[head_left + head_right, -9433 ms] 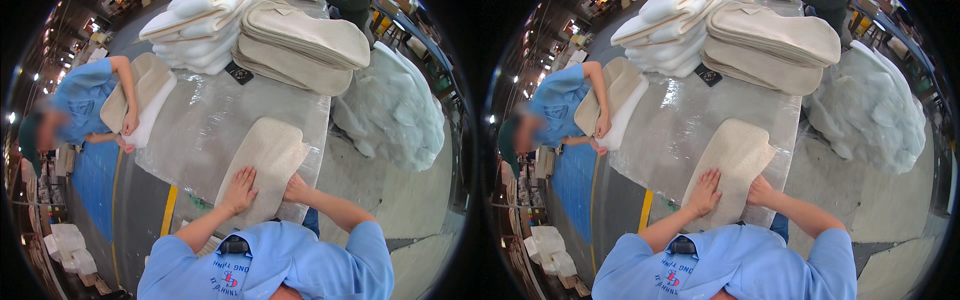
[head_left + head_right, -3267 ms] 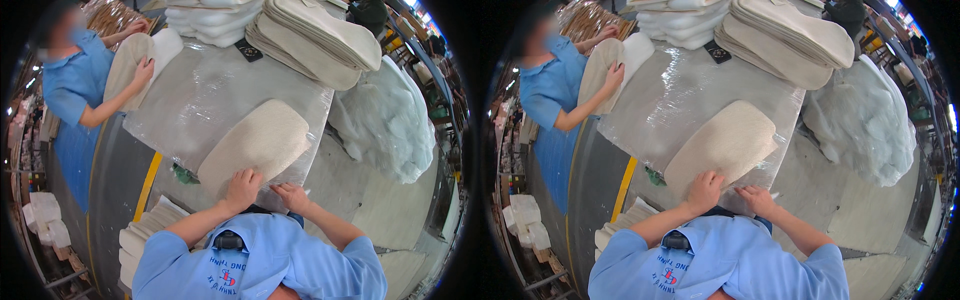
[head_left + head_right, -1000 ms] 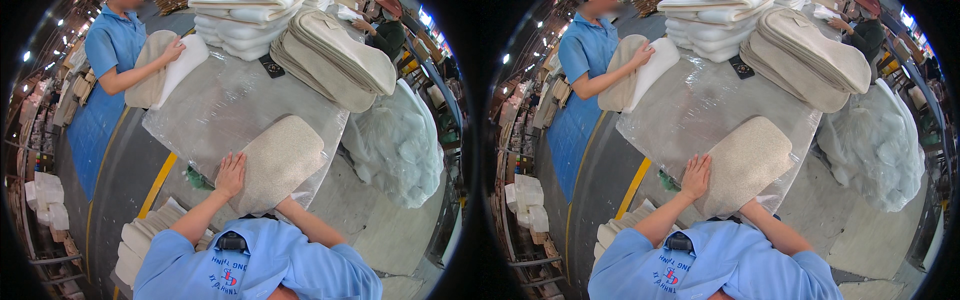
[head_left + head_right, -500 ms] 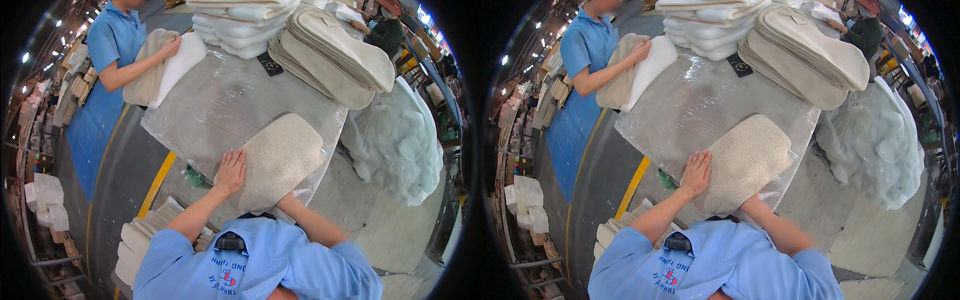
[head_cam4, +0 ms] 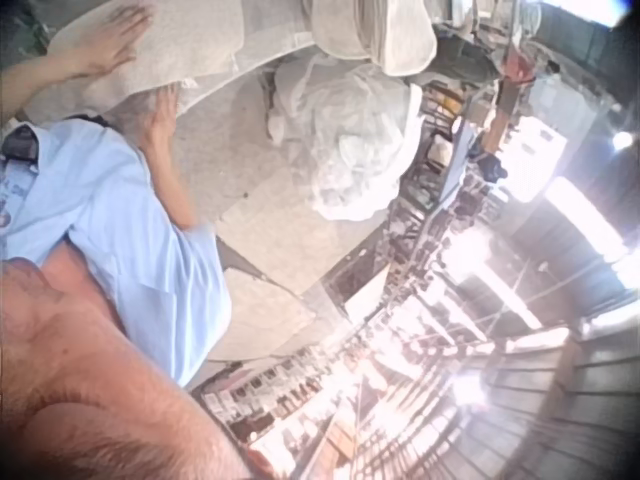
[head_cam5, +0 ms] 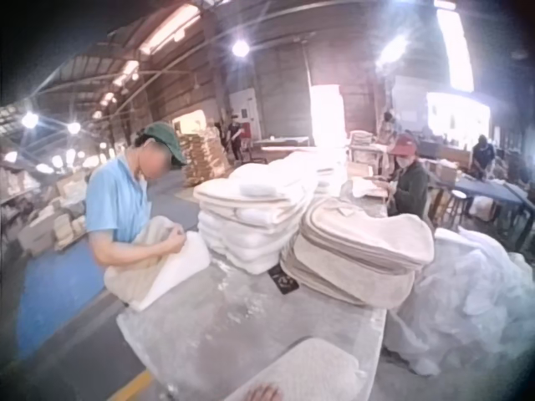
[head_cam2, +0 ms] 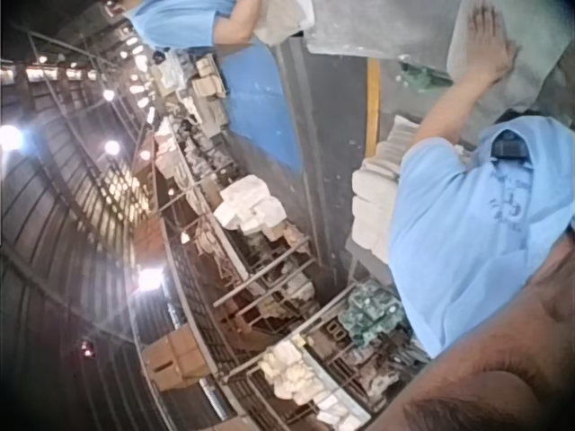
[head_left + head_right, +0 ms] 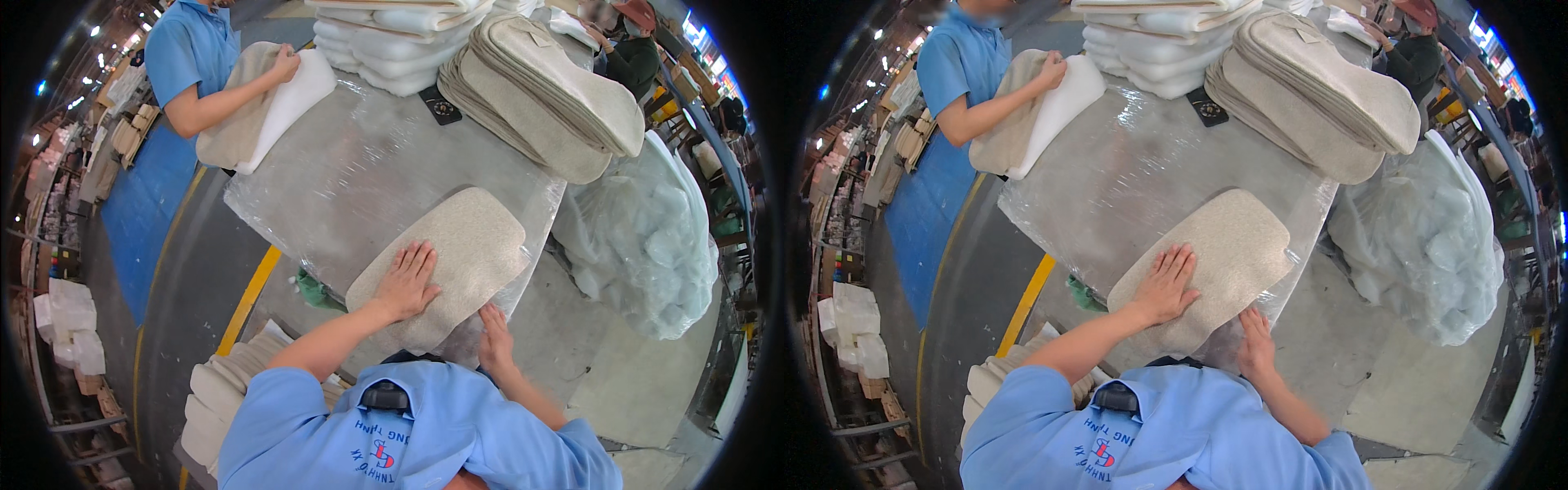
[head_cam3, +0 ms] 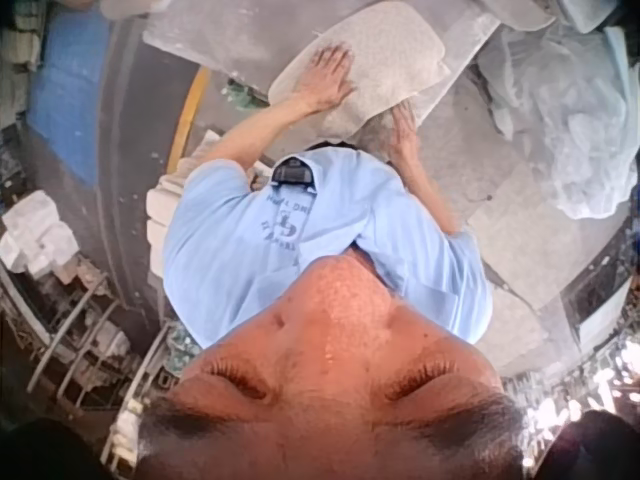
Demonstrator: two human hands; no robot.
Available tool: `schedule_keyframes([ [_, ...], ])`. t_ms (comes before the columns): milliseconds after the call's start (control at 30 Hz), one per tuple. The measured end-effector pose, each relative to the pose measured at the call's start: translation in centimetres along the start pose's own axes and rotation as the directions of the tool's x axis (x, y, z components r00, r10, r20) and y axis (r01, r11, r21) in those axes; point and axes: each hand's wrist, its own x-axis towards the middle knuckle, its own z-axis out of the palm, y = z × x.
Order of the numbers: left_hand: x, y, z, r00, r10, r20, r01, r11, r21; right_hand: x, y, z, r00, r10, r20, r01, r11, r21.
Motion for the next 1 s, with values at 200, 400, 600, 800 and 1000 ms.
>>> schedule_keyframes([
  [200, 0.2, -0.1, -0.1, 1.0, 0.002, 0.024, -0.002, 1.0, 0.002, -2.4, 5.2, -5.9, 0.866, 0.496, -0.069, -0.427, 0.802, 0.418],
  [400, -4.5, 3.3, 0.8, 0.992, 0.088, 0.089, -0.087, 0.996, -0.012, -2.9, 8.4, -12.5, 0.718, 0.694, 0.054, -0.395, 0.342, 0.852],
  [600, -2.9, 2.5, -0.2, 0.967, 0.098, 0.234, -0.041, 0.971, -0.236, -3.9, 10.9, -17.7, 0.437, 0.892, -0.114, 0.079, 0.089, 0.993],
  [800, 7.5, 4.4, 0.8, 0.993, 0.001, -0.12, -0.012, 0.995, -0.094, -2.7, 12.2, -22.3, 0.621, 0.734, -0.274, 0.002, 0.348, 0.938],
  [1000, 7.8, 4.6, 2.1, 0.995, -0.052, -0.08, 0.056, 0.997, 0.044, 5.5, 5.6, -8.3, 0.856, 0.502, 0.124, -0.517, 0.828, 0.218],
])
